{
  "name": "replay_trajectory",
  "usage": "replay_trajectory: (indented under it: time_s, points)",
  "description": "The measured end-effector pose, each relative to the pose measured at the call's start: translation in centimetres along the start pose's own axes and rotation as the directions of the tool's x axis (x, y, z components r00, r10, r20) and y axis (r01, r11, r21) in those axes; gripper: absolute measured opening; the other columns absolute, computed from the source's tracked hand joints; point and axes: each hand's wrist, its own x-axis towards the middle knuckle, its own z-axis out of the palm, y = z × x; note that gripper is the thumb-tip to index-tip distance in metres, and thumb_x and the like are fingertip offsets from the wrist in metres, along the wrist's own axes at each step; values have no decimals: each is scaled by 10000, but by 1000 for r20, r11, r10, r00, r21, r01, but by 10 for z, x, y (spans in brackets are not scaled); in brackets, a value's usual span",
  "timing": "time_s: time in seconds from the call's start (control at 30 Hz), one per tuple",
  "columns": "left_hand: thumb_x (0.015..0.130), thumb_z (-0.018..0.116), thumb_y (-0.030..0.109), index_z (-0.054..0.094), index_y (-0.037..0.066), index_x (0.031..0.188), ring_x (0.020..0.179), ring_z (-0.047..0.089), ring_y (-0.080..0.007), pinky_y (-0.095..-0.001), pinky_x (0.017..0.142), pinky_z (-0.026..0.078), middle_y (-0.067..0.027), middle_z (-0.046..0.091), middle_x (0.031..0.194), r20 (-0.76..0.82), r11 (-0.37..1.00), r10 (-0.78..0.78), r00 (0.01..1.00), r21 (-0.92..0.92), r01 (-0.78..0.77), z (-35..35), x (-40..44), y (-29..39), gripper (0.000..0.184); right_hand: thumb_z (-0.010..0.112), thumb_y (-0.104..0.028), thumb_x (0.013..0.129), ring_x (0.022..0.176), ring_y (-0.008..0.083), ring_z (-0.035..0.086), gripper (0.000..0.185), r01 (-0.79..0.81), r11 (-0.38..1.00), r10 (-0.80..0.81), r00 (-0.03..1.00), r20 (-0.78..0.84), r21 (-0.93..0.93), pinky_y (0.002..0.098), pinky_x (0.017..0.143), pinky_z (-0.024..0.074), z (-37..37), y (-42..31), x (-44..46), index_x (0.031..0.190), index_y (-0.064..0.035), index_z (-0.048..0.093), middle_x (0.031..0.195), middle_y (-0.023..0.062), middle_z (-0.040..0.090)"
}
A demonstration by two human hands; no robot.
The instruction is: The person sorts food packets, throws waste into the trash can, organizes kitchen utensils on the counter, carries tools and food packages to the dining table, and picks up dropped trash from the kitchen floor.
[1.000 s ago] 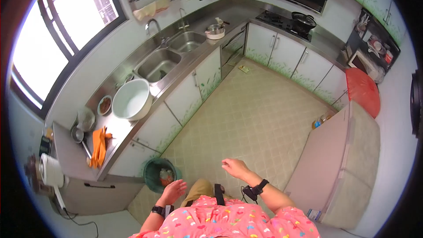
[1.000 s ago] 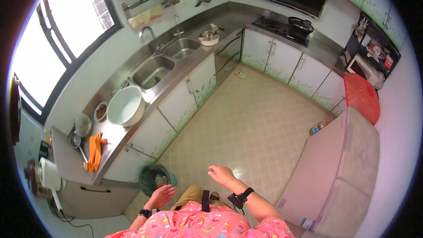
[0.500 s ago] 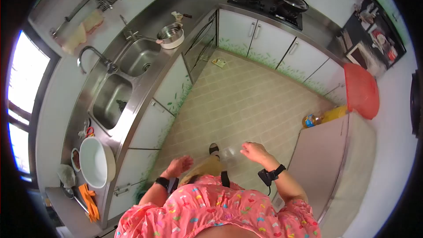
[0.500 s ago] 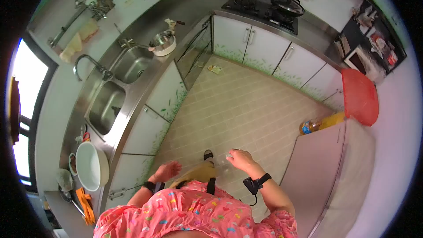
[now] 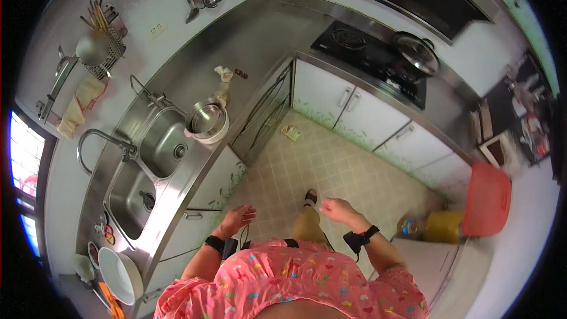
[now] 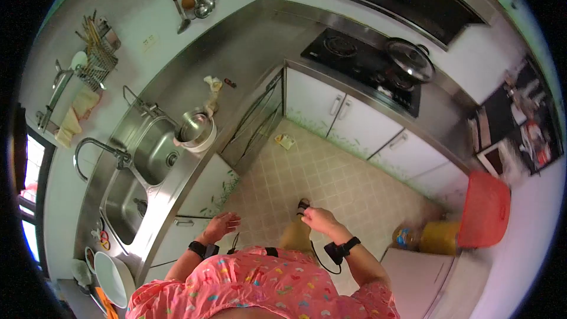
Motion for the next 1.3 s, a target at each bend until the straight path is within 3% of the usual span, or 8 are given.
replay_trajectory:
  time_s: [0.33,0.6,0.67,0.87,0.97,1.1,1.17,1.3]
  points:
    - [887,497,347,473,58,1171,978,561,-178,-314,809,438,-68,567,1107,-128,993,-112,985,3,114,58,145,85,405,562,-273,798,739,339,581,222,162,983,-163,987,4,-80,425,630,452,-136,55,203,796,-53,535,755,148,589]
    - [872,536,366,432,53,1208,967,545,-217,-372,826,425,-81,504,1139,-139,921,-358,923,110,374,49,359,81,471,549,-266,816,777,349,579,268,54,992,-74,983,165,118,437,649,459,-72,118,251,946,-32,527,824,165,590]
    - [872,527,315,479,73,1153,866,586,-167,-304,648,474,-57,554,1053,-200,912,-269,942,262,316,44,420,74,374,558,-284,817,789,360,578,332,-20,1000,20,1000,15,22,442,665,468,-51,128,262,1022,-27,516,830,178,589]
    - [846,569,319,453,61,1200,939,549,-218,-324,788,452,-103,531,1104,-188,778,-85,978,601,183,34,591,29,453,607,-214,788,864,360,563,364,-149,986,146,988,45,75,420,714,479,4,176,294,1090,-37,507,1014,185,560]
    - [837,579,313,437,18,1211,1087,488,-272,-355,879,417,-147,506,1168,-166,923,-288,943,215,320,44,651,31,496,584,-223,809,943,339,527,343,-81,990,92,990,-105,112,446,823,416,22,203,309,1077,-21,510,1053,169,548]
    - [830,590,323,341,-8,1278,1165,422,-334,-404,924,397,-166,394,1302,-313,877,-183,932,376,298,11,786,-53,610,615,-199,773,1015,324,494,330,-35,996,49,984,-170,85,474,878,371,42,243,316,1054,-54,518,1140,133,509]
    - [797,631,334,207,-6,1342,1229,324,-372,-425,974,361,-168,206,1415,-356,514,13,934,804,299,18,818,-40,769,628,-164,735,996,332,503,330,-36,993,53,987,-150,112,471,870,372,31,252,329,1029,-56,526,1112,136,528]
    - [772,659,322,90,26,1378,1283,226,-369,-448,1011,317,-157,68,1452,-305,320,220,927,920,227,3,897,-41,883,662,-123,659,947,327,533,358,-49,989,69,988,-140,141,465,840,385,27,287,341,993,-68,543,1041,124,570]
